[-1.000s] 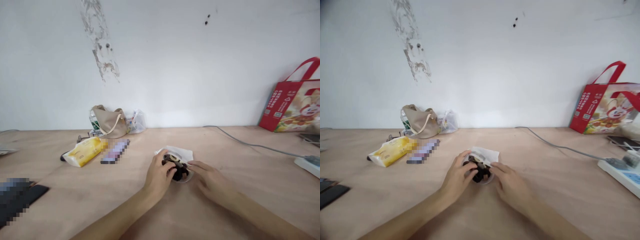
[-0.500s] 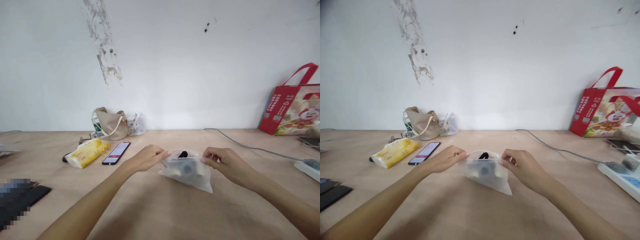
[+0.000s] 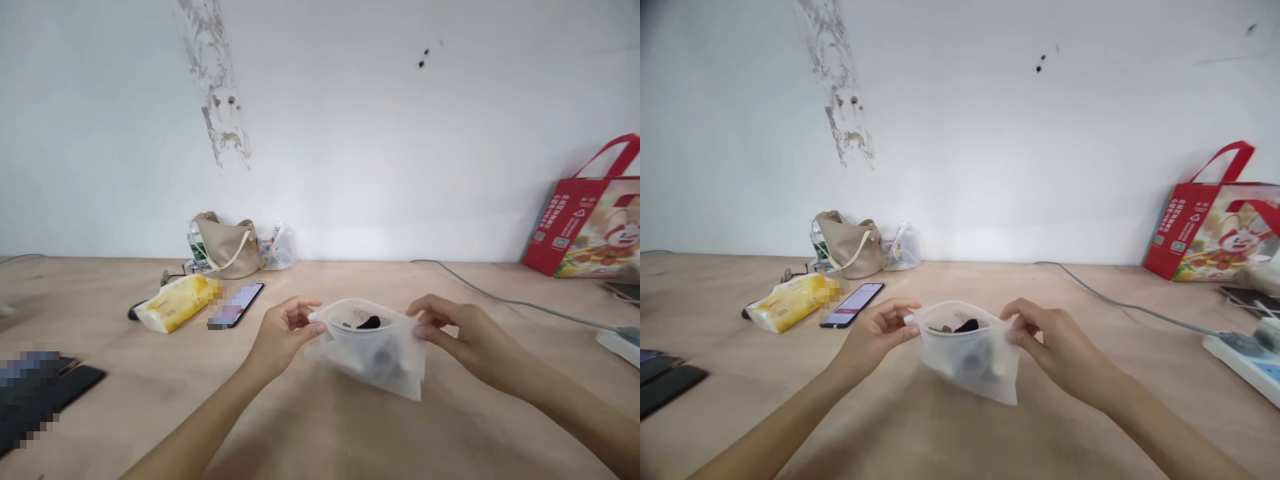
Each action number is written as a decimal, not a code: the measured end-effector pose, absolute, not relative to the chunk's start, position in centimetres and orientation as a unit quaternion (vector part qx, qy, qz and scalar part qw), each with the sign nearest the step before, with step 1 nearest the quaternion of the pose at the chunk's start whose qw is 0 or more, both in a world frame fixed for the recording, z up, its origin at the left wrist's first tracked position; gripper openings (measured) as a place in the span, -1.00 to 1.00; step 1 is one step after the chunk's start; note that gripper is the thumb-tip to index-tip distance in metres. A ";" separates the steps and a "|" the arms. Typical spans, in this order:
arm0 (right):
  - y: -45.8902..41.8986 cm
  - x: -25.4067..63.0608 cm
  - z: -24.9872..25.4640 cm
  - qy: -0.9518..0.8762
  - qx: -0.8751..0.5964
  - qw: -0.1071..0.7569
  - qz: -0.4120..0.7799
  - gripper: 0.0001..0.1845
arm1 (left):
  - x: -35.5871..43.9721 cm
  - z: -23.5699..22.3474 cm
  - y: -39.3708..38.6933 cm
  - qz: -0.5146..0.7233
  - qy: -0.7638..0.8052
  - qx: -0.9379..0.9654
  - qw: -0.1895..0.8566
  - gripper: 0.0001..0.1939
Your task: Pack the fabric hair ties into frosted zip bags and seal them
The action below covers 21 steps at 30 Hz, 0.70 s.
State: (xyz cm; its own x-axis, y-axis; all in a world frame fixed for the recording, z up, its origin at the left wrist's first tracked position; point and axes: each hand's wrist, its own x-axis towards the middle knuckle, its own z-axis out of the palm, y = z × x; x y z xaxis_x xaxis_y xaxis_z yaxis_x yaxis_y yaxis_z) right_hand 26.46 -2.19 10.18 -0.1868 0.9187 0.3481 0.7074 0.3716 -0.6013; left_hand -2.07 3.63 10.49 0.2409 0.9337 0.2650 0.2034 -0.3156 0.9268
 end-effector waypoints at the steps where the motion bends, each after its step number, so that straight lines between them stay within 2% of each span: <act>1: -2.0 26.7 9.8 -0.752 -0.545 0.343 0.142 -0.81 | -2.1 10.2 3.7 0.457 0.427 0.655 0.425 -0.72; 6: -1.0 26.2 9.4 -0.742 -0.591 0.312 -0.046 -0.74 | -1.6 9.3 3.3 0.458 0.450 0.603 0.473 -0.75; 9: -1.1 22.5 10.5 -0.770 -0.526 0.344 -0.111 -0.73 | -0.9 9.3 2.6 0.452 0.458 0.604 0.469 -0.76; 11: -1.2 19.2 11.3 -0.813 -0.454 0.347 -0.113 -0.77 | -0.5 9.5 2.0 0.454 0.453 0.615 0.459 -0.77; 15: -1.1 14.7 11.7 -0.858 -0.439 0.239 -0.119 -0.82 | -0.4 10.2 0.9 0.442 0.452 0.644 0.431 -0.81; 17: -0.8 14.6 11.6 -0.865 -0.438 0.207 -0.133 -0.81 | -0.7 10.4 0.8 0.427 0.463 0.655 0.418 -0.82; 21: -0.3 18.8 11.1 -0.839 -0.467 0.218 -0.173 -0.82 | -2.5 10.3 1.9 0.445 0.472 0.658 0.383 -0.81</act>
State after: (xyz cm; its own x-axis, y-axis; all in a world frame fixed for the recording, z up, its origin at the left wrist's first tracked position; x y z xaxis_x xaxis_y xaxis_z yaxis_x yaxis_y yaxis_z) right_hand 18.84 -0.26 11.13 -0.4686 0.7081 0.5282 0.8595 0.5037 0.0872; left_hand -2.53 1.89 10.30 0.1580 0.9618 0.2235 0.2807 -0.2608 0.9237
